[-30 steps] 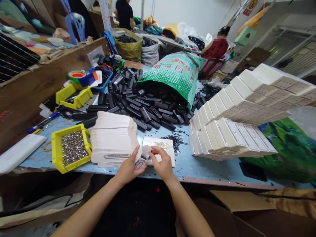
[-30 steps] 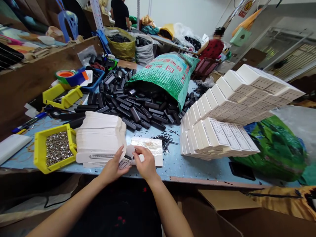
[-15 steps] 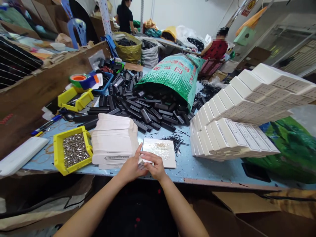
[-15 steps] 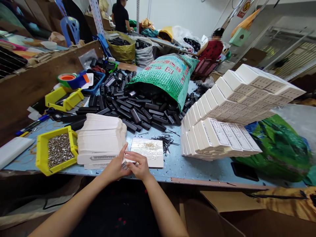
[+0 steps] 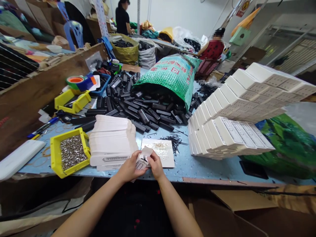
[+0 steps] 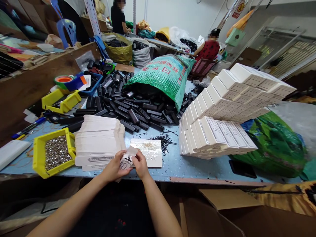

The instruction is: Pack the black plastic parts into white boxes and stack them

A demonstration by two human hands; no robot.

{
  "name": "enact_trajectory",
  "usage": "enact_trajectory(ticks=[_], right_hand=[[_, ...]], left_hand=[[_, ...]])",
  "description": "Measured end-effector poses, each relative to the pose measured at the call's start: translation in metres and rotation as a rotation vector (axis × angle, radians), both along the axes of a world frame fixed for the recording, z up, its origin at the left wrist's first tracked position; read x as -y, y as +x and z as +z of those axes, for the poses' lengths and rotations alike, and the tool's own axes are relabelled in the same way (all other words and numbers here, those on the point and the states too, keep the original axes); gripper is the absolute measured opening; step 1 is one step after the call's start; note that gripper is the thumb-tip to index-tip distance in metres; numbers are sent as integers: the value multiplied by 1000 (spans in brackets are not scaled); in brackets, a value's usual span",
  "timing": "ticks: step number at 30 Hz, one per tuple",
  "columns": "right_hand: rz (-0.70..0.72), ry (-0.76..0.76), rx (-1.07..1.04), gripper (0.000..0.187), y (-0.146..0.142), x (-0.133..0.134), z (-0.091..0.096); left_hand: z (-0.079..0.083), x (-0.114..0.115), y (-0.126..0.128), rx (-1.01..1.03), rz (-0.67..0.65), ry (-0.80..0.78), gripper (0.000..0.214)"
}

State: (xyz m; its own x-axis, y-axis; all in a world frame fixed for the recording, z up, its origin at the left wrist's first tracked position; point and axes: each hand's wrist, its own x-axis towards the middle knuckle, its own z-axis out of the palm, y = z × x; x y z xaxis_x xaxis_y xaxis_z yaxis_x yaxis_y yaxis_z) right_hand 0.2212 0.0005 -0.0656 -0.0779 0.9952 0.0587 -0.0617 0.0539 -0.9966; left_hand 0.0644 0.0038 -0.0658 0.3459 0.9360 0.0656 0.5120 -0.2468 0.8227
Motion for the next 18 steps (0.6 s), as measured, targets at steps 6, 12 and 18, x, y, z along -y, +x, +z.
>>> enact_trajectory(ticks=[6, 12, 18], right_hand=[[99, 167, 177, 31, 8, 3, 20], [31, 203, 218, 30, 7, 4, 23], [48, 198, 432, 96, -6, 36, 17]], left_hand=[[17, -2, 9, -11, 0, -130, 99], [20, -4, 7, -13, 3, -186, 96], [27, 7, 15, 188, 213, -160, 79]])
